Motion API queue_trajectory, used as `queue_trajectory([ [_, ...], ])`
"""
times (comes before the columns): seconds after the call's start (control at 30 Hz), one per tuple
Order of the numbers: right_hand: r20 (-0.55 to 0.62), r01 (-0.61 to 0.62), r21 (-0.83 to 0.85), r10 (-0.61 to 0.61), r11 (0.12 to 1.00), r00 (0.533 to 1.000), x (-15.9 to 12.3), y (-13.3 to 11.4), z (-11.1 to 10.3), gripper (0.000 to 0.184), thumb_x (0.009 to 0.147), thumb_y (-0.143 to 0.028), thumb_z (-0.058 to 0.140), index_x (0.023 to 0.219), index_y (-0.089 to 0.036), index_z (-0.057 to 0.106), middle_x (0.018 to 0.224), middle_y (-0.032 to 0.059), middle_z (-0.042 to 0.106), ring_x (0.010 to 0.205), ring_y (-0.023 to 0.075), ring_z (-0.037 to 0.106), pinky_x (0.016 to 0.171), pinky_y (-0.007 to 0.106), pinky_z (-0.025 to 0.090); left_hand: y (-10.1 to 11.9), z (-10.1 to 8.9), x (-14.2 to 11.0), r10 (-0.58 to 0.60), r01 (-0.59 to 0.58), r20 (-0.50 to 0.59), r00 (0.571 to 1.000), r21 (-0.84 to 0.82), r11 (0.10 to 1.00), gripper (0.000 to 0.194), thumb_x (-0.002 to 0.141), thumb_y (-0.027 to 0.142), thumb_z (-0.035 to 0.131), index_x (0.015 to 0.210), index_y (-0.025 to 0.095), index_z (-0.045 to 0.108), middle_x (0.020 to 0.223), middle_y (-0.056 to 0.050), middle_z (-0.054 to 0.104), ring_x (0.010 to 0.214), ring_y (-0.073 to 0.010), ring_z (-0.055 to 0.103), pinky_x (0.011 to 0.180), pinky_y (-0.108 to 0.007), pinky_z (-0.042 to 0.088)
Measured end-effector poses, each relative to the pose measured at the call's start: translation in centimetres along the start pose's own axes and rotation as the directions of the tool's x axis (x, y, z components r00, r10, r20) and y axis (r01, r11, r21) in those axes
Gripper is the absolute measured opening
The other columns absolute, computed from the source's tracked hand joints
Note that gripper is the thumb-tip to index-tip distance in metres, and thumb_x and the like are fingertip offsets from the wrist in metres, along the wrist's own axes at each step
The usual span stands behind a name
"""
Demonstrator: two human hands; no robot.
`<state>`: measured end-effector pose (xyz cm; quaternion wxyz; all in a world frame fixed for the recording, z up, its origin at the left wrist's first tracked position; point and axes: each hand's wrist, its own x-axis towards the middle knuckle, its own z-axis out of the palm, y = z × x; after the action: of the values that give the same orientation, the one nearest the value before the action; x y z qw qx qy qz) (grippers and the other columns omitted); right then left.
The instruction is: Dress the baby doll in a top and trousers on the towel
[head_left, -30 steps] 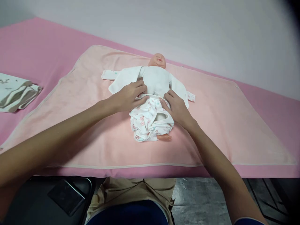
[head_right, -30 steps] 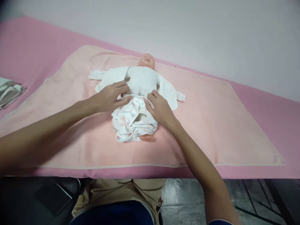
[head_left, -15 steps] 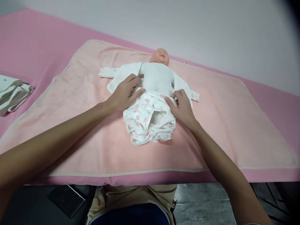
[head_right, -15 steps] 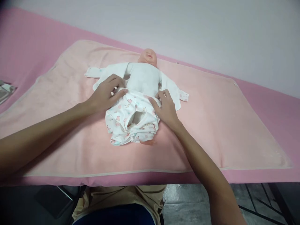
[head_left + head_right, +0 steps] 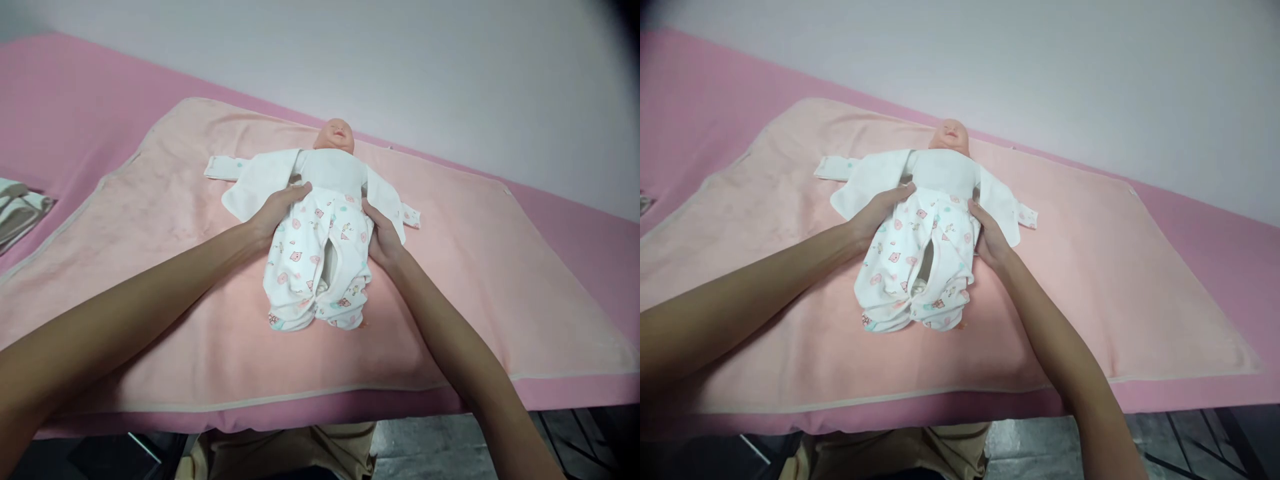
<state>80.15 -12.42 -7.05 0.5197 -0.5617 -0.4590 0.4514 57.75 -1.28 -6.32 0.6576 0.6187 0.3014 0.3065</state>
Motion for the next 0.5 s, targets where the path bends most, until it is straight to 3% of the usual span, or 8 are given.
queue_trajectory([
  [0.1,-0.034,0.046,-0.008,-0.047,0.999,0.998,-0.1,-0.4,0.5,0.075,0.095,-0.090,0.049,0.140,-0.031,0.061,0.106,0.0093,0.071,0.111,0.0343,0.067,0.090,0.051,0.060,0.3,0.3,-0.2,0.065,-0.066,0.026,0.998,0.004,0.998,0.060,0.097,0.082,0.053,0.098,0.023,0.062,0.087,-0.010,0.070,0.088,-0.0279,0.069,0.079,-0.044,0.054],
  [0.23,-0.024,0.137,-0.298,-0.151,0.945,0.988,-0.4,-1.3,-0.9,0.059,0.095,-0.088,0.058,0.105,-0.030,0.061,0.094,0.0045,0.061,0.097,0.0277,0.061,0.088,0.043,0.055,0.5,-0.8,0.1,0.183,-0.173,-0.034,0.983,0.190,0.966,0.046,0.099,0.070,0.061,0.098,0.024,0.058,0.093,-0.006,0.066,0.083,-0.0209,0.064,0.076,-0.036,0.052],
  [0.33,0.042,0.245,-0.546,-0.266,0.801,0.963,-0.6,-2.3,-1.9,0.055,0.099,-0.083,0.058,0.096,-0.028,0.057,0.101,0.0059,0.059,0.096,0.0258,0.055,0.093,0.043,0.051,1.2,-2.0,0.8,0.296,-0.274,0.023,0.955,0.450,0.850,0.035,0.099,0.059,0.067,0.099,0.025,0.059,0.096,-0.005,0.063,0.078,-0.0179,0.058,0.072,-0.034,0.048],
  [0.43,-0.002,0.284,-0.624,-0.364,0.728,0.931,0.5,-2.8,-2.0,0.055,0.102,-0.083,0.053,0.096,-0.028,0.056,0.105,0.0079,0.058,0.099,0.0271,0.053,0.096,0.046,0.049,2.3,-2.4,2.0,0.365,-0.333,0.057,0.929,0.561,0.758,0.031,0.102,0.055,0.064,0.099,0.024,0.059,0.089,-0.004,0.060,0.076,-0.0182,0.055,0.076,-0.036,0.048],
  [0.5,-0.029,0.252,-0.590,-0.333,0.767,0.943,1.9,-2.4,-1.9,0.058,0.102,-0.085,0.048,0.095,-0.028,0.052,0.099,0.0064,0.057,0.097,0.0264,0.053,0.092,0.044,0.050,2.4,-2.2,2.9,0.347,-0.302,0.012,0.938,0.521,0.799,0.033,0.104,0.057,0.062,0.099,0.025,0.058,0.080,-0.001,0.055,0.074,-0.0184,0.055,0.078,-0.037,0.049],
])
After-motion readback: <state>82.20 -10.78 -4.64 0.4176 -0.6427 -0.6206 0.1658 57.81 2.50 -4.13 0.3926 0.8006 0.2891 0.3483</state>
